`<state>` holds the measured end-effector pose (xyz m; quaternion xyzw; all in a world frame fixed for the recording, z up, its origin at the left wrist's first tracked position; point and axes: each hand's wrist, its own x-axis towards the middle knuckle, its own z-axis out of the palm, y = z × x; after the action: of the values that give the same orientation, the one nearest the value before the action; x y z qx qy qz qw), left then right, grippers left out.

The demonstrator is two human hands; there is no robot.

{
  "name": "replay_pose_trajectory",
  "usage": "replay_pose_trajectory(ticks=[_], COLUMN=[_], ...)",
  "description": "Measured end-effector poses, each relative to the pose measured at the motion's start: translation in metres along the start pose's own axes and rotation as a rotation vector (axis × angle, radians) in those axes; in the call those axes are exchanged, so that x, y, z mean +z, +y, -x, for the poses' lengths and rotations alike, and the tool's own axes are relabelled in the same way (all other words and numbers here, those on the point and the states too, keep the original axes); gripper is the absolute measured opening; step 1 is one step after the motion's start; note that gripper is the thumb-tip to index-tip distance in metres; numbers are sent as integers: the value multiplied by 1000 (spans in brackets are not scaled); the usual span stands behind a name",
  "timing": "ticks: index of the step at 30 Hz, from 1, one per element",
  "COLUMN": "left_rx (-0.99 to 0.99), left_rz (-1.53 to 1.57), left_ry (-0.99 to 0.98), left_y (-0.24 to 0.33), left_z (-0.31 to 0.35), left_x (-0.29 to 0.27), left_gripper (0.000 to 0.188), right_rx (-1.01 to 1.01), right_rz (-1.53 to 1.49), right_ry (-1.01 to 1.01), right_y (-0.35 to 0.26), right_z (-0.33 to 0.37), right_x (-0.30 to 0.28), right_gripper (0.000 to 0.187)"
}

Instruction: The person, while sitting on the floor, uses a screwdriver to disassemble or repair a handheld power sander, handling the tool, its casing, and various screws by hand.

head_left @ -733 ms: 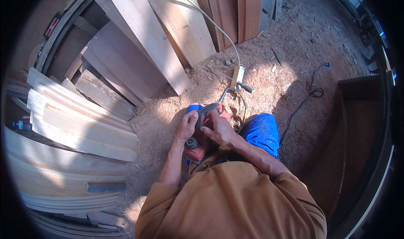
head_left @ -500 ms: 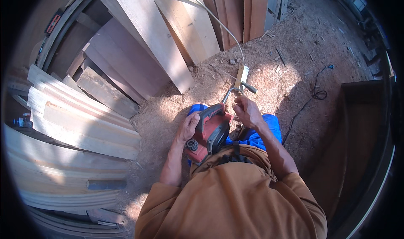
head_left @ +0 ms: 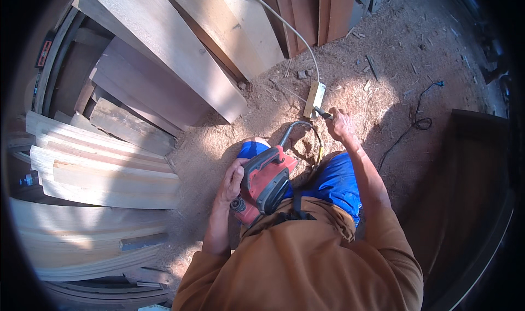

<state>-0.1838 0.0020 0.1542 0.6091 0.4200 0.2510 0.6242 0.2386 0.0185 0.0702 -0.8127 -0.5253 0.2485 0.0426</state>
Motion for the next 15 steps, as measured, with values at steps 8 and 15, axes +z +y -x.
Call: replay_pose_trajectory(ticks=[8, 15], left_rx=[-190, -391], left_rz=[258, 122], left_ry=[86, 217], left_y=[32, 37], left_z=[-24, -16], left_x=[-2, -18], left_gripper=[59, 37], right_rx=[0, -66], right_rz=[-7, -366], right_ry=[-167, -38], right_y=[13, 12], right_z=[-48, -3], right_x=[44, 28], right_gripper=[48, 20])
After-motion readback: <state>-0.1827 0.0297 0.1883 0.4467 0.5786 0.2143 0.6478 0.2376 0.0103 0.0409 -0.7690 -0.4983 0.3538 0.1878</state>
